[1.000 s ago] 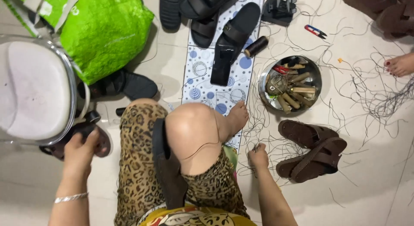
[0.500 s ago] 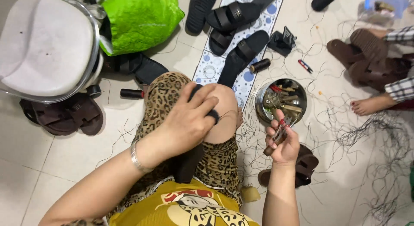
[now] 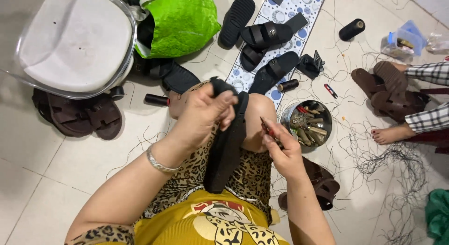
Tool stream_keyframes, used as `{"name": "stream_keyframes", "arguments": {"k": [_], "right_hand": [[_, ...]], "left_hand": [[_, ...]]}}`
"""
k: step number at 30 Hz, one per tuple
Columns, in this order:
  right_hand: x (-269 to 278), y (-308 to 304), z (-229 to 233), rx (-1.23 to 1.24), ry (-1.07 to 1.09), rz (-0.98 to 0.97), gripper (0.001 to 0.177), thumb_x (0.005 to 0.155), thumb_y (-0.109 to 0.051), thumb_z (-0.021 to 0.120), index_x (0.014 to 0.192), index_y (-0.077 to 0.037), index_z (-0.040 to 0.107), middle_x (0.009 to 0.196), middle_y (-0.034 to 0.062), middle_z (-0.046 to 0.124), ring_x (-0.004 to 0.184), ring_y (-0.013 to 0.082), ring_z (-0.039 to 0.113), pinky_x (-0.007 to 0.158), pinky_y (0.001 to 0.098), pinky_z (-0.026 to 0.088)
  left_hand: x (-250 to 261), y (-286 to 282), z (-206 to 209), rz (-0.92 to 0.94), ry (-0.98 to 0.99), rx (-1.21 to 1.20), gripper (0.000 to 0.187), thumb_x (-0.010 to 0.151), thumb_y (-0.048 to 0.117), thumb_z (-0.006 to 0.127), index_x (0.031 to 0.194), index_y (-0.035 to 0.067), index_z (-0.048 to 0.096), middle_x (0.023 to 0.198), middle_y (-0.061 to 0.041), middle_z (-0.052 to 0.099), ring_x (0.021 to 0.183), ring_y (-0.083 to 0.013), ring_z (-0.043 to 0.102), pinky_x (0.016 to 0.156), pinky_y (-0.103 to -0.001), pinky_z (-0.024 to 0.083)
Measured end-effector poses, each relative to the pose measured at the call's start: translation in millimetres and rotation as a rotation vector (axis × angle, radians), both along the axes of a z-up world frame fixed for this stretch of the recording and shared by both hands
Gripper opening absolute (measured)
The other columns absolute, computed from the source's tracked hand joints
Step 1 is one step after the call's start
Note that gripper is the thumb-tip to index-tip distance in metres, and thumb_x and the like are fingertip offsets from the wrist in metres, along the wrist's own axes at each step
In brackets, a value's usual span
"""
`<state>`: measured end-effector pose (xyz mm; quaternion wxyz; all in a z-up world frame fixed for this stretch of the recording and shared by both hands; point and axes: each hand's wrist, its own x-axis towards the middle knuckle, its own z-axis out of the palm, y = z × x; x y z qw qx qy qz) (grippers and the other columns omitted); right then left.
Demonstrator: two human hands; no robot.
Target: Hand-sewing the sole of a sandal to its upper part using a needle and thread.
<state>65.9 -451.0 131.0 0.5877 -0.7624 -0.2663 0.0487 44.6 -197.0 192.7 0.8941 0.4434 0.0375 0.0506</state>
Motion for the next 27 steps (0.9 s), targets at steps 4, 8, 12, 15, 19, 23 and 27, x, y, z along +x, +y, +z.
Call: {"name": "stream_keyframes", "arguments": {"k": [4,8,12,15,19,23,27], "right_hand": [[2.3,19.6,7.5,-0.027,-0.235,-0.003,0.038,0.095,-0.015,0.069,0.131,-0.002,0.069,0.095,0.0172,0.068,0.079,0.023,0.067,0.071,0.0339,0.057],[0.6,29.3,9.6,-0.126,-0.49,-0.196,0.033,0.093,-0.025,0.076,0.117,-0.003,0.078,0.091,0.0121,0.069,0.077,0.0227,0.067,0.067,0.031,0.055],[13.7,35.0,3.8,-0.233,-0.76,-0.283,0.037,0.086,-0.029,0.086,0.11,-0.002,0.079,0.091,0.0067,0.071,0.075,0.021,0.067,0.065,0.0311,0.056],[25.8,34.2,-1.3,-0.222,-0.938,-0.245,0.034,0.092,-0.033,0.081,0.102,0.0,0.079,0.087,0.0109,0.071,0.069,0.0258,0.065,0.063,0.0362,0.054],[32.7,29.1,-2.7,-0.314,-1.001,-0.197,0.03,0.094,-0.028,0.08,0.103,0.0,0.076,0.09,0.0116,0.069,0.071,0.0284,0.065,0.063,0.0389,0.054],[41.0,25.2,0.9,-0.339,-1.022,-0.122,0.027,0.093,-0.026,0.082,0.101,-0.001,0.076,0.085,0.0102,0.068,0.067,0.0268,0.064,0.059,0.0371,0.053],[35.5,36.0,17.5,-0.301,-0.975,-0.088,0.029,0.099,-0.03,0.075,0.098,-0.001,0.073,0.077,0.0086,0.066,0.064,0.0248,0.064,0.057,0.0339,0.052]], "left_hand": [[2.6,-10.5,15.2,-0.006,-0.028,0.039,0.021,0.099,0.019,0.067,0.093,-0.001,0.064,0.049,0.001,0.043,0.046,-0.0105,0.056,0.04,-0.022,0.048],[3.0,-14.0,16.1,0.0,-0.066,0.032,0.017,0.099,0.015,0.066,0.09,0.001,0.062,0.049,0.001,0.042,0.044,-0.0093,0.054,0.036,-0.022,0.045],[6.0,-16.3,22.4,-0.023,-0.076,0.054,0.018,0.1,0.016,0.064,0.09,0.001,0.062,0.05,0.001,0.047,0.044,-0.007,0.055,0.035,-0.02,0.044],[7.1,-18.8,21.2,-0.058,-0.05,0.045,0.019,0.101,0.017,0.062,0.096,-0.001,0.063,0.05,0.001,0.047,0.044,-0.0041,0.051,0.038,-0.018,0.045],[9.8,-27.3,29.2,-0.053,-0.076,0.011,0.019,0.099,0.018,0.064,0.097,-0.001,0.063,0.051,0.0,0.049,0.043,-0.0016,0.05,0.037,-0.017,0.044],[14.3,-25.0,18.2,-0.05,-0.07,0.021,0.02,0.1,0.019,0.064,0.101,-0.001,0.064,0.052,-0.001,0.054,0.042,-0.001,0.051,0.039,-0.021,0.051],[7.3,-16.2,5.1,-0.055,-0.002,-0.098,0.019,0.101,0.021,0.065,0.098,0.002,0.064,0.048,0.003,0.044,0.041,-0.0014,0.044,0.039,-0.016,0.044]]}}
